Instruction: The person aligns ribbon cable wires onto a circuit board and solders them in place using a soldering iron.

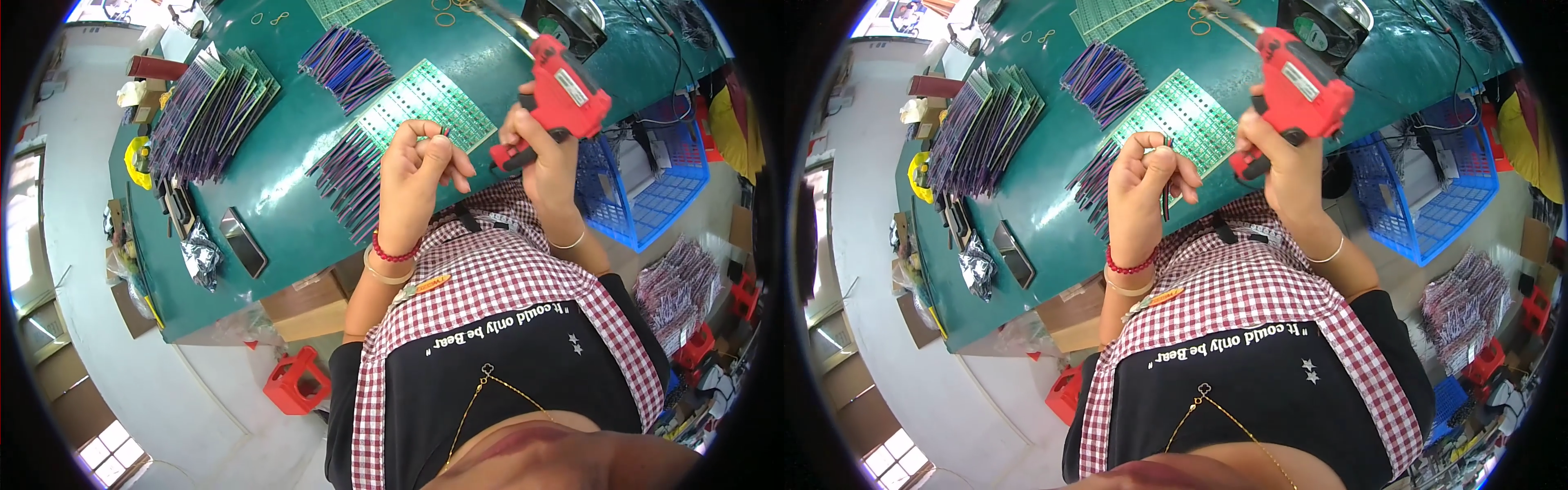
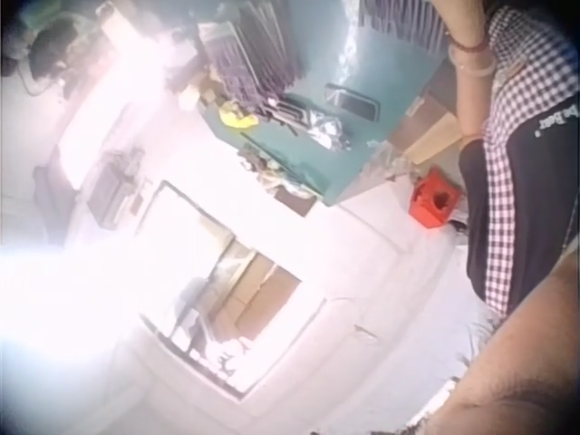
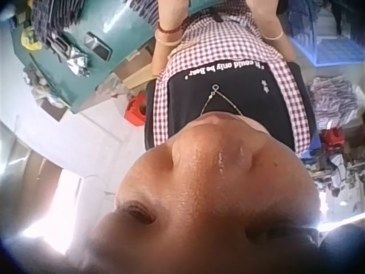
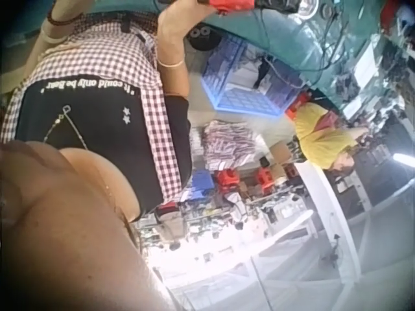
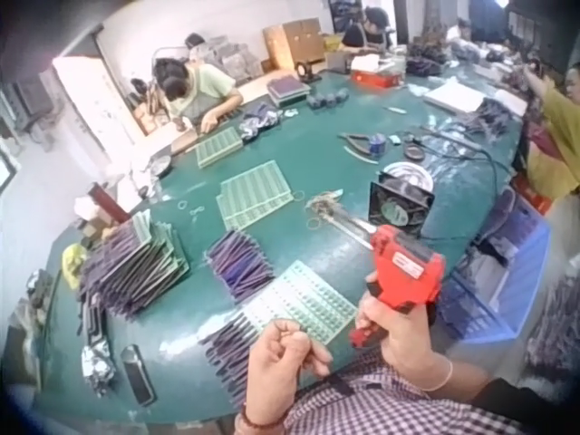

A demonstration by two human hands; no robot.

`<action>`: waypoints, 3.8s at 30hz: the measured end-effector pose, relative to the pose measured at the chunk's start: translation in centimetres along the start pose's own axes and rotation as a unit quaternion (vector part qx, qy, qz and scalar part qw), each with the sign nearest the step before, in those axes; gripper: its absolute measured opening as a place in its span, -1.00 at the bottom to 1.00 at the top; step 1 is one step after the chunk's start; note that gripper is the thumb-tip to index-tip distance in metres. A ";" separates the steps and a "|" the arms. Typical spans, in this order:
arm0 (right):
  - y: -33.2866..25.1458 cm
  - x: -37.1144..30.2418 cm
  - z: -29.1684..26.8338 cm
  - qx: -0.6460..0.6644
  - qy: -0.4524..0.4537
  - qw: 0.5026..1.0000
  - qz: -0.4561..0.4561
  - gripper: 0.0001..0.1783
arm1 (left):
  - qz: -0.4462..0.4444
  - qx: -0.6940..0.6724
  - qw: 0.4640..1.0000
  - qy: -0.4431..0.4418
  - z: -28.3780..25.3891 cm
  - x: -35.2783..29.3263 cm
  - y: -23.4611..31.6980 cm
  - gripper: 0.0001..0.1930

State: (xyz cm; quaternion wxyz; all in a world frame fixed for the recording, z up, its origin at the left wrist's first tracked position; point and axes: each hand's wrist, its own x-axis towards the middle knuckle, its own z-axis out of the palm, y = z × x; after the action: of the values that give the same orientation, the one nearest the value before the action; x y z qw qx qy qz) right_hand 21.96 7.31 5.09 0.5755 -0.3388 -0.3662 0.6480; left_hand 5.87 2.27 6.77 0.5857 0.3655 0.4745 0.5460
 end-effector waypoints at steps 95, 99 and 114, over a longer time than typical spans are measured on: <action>3.8 -6.7 -8.8 -0.157 -0.166 0.940 0.254 -0.64 | 0.133 0.607 0.760 0.190 -7.7 -2.3 -7.5 -0.89; 4.3 -6.8 -8.9 -0.173 -0.161 0.937 0.257 -0.66 | 0.133 0.600 0.766 0.186 -7.7 -2.2 -7.4 -0.89; 4.5 -7.5 -9.5 -0.209 -0.165 0.939 0.217 -0.53 | 0.140 0.605 0.761 0.190 -7.6 -2.4 -6.5 -0.92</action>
State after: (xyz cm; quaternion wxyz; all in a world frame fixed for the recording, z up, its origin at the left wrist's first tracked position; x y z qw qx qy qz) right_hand 28.70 0.32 -3.45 0.2683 -0.4107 -0.5006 0.7132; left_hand 0.61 -1.71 -1.15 0.0581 0.5952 0.7513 0.2791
